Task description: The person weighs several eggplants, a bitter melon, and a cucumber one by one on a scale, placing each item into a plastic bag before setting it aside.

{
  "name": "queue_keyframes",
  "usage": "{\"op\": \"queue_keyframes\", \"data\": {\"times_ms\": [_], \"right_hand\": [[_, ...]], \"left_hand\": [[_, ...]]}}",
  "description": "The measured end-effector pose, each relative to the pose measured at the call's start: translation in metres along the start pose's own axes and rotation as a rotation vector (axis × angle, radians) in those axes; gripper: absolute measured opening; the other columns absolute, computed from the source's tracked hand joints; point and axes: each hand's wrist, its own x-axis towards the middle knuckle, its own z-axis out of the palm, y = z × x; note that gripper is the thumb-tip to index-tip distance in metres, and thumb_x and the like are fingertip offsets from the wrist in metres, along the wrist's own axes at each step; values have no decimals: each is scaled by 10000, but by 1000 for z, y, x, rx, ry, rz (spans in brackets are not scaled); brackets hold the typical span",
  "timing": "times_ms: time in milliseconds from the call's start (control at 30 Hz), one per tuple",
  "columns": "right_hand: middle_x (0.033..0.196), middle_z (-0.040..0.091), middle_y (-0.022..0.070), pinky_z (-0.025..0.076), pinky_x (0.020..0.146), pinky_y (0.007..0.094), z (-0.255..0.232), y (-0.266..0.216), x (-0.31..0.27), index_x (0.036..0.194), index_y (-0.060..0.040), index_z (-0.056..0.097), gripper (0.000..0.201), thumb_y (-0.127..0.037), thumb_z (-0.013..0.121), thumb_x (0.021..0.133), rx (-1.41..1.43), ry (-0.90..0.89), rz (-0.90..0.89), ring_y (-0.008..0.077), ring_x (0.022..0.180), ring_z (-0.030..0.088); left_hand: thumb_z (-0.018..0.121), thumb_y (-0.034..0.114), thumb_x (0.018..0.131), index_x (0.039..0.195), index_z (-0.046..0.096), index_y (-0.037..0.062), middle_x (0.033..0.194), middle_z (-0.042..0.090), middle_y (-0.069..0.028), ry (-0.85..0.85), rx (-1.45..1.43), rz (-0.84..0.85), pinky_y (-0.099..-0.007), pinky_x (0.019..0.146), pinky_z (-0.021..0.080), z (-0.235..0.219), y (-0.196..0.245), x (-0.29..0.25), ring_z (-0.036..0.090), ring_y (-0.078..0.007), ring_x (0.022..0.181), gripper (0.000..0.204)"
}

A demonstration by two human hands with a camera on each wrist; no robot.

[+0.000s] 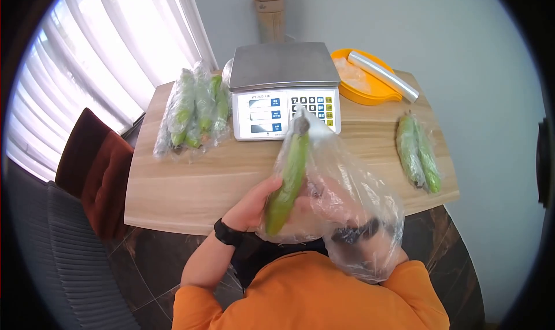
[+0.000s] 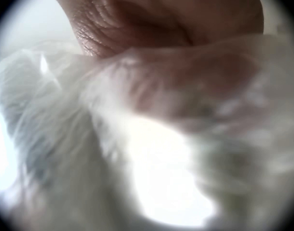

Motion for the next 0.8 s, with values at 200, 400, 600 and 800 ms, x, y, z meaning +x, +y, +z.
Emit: {"op": "queue_keyframes", "data": {"times_ms": [200, 400, 600, 800], "right_hand": [[1219, 585, 96, 456, 942, 332, 6, 1, 5, 1368, -28, 429, 555, -123, 651, 869, 16, -127, 108, 182, 1066, 564], [1281, 555, 53, 459, 926, 304, 3, 5, 3, 1406, -61, 397, 593, -113, 652, 874, -296, -99, 27, 145, 1048, 547], [1253, 571, 79, 458, 942, 309, -13, -6, -3, 1366, -46, 437, 520, -121, 636, 892, -184, -58, -57, 171, 1038, 568], [1150, 603, 74, 491, 838, 287, -55, 15, -7, 1205, -23, 532, 329, -159, 611, 917, 84, 482, -98, 136, 921, 586]], "left_hand": [[448, 280, 954, 1376, 403, 66, 1211, 578, -98, 4, -36, 15, -373, 765, 551, -16, -4, -16, 611, -213, 1001, 475], [534, 220, 898, 1347, 416, 65, 1145, 589, -127, 115, -57, 52, -383, 769, 550, -49, -15, -37, 615, -226, 937, 489], [607, 207, 849, 1292, 455, 71, 995, 583, -105, -48, -289, 520, -385, 772, 530, -46, -20, -60, 591, -223, 834, 488], [589, 210, 886, 1241, 492, 45, 944, 591, -99, 407, -240, 461, -383, 732, 533, -60, -3, -78, 605, -225, 827, 403]]}}
